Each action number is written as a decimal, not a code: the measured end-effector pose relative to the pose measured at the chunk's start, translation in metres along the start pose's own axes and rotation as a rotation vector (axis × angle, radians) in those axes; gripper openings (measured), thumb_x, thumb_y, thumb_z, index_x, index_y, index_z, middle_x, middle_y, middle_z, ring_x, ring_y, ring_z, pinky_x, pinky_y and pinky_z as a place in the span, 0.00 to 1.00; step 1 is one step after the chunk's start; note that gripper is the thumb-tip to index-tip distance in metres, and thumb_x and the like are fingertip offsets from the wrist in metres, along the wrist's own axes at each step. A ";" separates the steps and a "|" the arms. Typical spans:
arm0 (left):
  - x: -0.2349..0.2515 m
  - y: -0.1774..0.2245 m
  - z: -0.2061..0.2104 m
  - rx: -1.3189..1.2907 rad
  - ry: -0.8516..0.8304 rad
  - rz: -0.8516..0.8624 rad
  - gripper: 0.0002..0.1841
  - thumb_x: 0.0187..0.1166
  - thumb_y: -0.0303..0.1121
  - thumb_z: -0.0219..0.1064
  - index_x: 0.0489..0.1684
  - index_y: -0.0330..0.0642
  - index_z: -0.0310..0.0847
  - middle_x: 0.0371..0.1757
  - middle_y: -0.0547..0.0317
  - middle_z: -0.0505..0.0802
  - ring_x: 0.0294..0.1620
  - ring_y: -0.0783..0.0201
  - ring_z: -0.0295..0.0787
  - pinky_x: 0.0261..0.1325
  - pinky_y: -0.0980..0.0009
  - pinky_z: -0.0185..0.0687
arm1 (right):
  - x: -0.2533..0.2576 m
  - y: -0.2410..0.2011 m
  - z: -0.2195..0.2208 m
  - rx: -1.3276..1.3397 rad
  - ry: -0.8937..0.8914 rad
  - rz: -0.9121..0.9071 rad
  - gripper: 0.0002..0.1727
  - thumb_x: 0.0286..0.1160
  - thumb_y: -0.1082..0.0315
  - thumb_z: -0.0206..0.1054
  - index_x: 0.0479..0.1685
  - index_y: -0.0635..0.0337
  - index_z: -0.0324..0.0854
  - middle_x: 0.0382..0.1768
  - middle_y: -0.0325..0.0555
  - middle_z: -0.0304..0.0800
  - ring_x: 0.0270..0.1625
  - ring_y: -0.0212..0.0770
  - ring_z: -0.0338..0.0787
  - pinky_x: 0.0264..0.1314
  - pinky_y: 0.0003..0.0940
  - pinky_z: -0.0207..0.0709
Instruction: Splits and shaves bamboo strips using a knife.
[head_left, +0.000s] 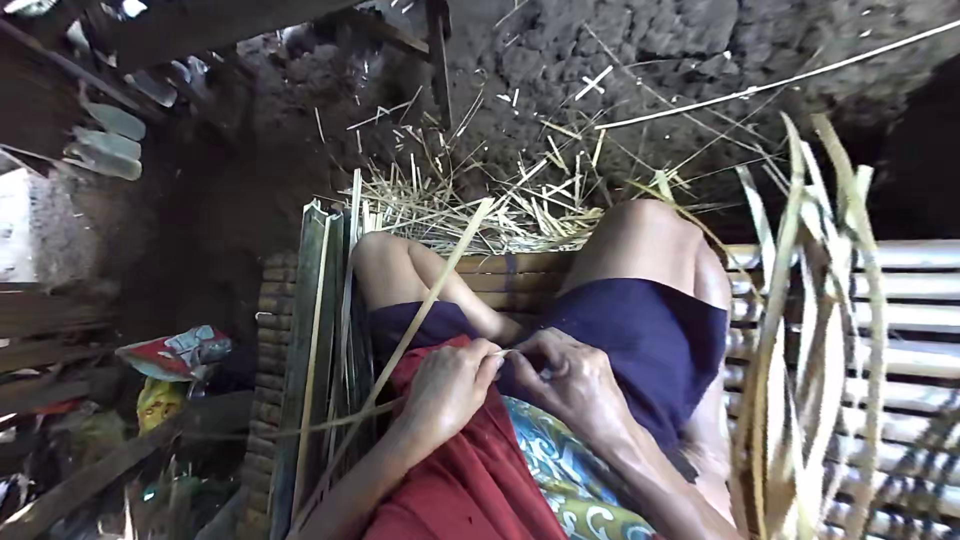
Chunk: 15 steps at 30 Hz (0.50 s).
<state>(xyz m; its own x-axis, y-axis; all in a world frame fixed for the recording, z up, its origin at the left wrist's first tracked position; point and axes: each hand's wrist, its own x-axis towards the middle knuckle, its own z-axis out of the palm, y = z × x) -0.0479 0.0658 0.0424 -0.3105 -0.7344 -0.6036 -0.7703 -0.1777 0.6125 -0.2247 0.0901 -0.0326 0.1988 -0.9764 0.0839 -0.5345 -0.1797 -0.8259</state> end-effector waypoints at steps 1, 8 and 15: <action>-0.001 -0.001 0.000 -0.047 -0.005 0.004 0.18 0.92 0.34 0.53 0.65 0.33 0.84 0.48 0.45 0.94 0.46 0.56 0.91 0.58 0.59 0.83 | 0.001 -0.002 0.003 -0.043 0.033 -0.015 0.13 0.72 0.62 0.66 0.30 0.64 0.88 0.28 0.51 0.91 0.27 0.41 0.90 0.30 0.34 0.83; 0.003 0.005 0.015 -0.280 -0.023 0.007 0.23 0.91 0.25 0.48 0.82 0.26 0.66 0.38 0.48 0.91 0.29 0.68 0.85 0.40 0.74 0.83 | 0.010 -0.013 0.024 -0.440 0.265 -0.090 0.09 0.70 0.72 0.68 0.27 0.70 0.84 0.22 0.57 0.87 0.23 0.53 0.90 0.21 0.42 0.80; 0.008 -0.015 0.025 -0.176 0.289 0.187 0.20 0.88 0.24 0.52 0.75 0.29 0.78 0.38 0.45 0.93 0.31 0.63 0.88 0.43 0.68 0.86 | 0.014 -0.012 0.017 -0.358 0.283 -0.175 0.09 0.76 0.69 0.67 0.38 0.66 0.91 0.30 0.54 0.93 0.31 0.49 0.94 0.30 0.38 0.84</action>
<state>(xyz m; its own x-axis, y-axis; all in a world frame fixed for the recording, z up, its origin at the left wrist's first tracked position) -0.0529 0.0789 0.0153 -0.2474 -0.9144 -0.3204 -0.5998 -0.1151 0.7918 -0.2011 0.0803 -0.0311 0.1063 -0.9132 0.3934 -0.7717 -0.3253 -0.5465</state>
